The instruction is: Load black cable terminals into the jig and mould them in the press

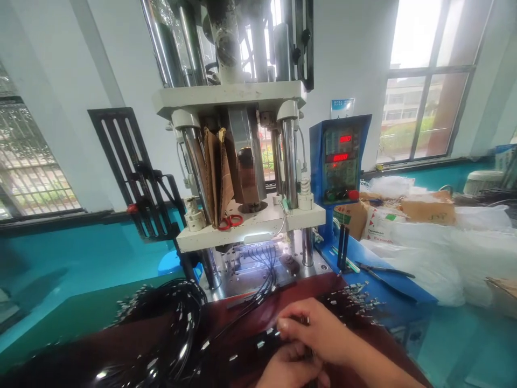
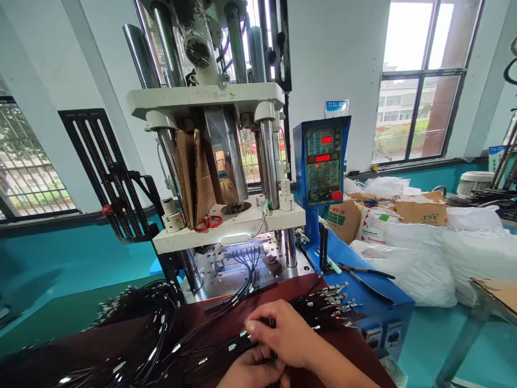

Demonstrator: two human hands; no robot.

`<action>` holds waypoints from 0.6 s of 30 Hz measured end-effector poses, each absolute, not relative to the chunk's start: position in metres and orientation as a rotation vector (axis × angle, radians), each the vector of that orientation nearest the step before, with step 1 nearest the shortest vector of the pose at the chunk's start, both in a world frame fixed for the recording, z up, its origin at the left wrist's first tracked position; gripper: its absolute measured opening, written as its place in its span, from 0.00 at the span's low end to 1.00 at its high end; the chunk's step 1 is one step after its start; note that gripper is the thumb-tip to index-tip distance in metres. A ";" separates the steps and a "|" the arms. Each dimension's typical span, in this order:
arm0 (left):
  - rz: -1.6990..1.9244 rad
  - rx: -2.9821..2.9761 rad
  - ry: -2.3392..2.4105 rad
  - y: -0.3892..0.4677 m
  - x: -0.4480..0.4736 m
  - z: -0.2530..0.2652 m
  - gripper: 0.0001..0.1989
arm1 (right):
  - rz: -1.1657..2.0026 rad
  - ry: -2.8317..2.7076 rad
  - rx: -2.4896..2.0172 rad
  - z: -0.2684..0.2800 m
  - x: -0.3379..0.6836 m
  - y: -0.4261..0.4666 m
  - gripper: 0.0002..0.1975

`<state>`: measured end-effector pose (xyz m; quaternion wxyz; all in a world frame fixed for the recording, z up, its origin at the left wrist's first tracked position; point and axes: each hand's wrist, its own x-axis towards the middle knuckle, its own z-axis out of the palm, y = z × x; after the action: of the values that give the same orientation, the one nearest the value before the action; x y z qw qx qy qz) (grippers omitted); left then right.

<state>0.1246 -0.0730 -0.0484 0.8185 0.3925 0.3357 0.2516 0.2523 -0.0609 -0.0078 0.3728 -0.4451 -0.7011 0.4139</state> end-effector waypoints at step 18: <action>0.934 0.498 0.849 -0.102 0.104 -0.017 0.16 | 0.305 -2.508 -1.411 -0.036 0.255 0.063 0.10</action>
<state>0.1042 -0.1020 -0.0166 0.7786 0.2305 0.3927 0.4319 0.2553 0.0632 -0.0365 0.1235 -0.4839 -0.8600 0.1045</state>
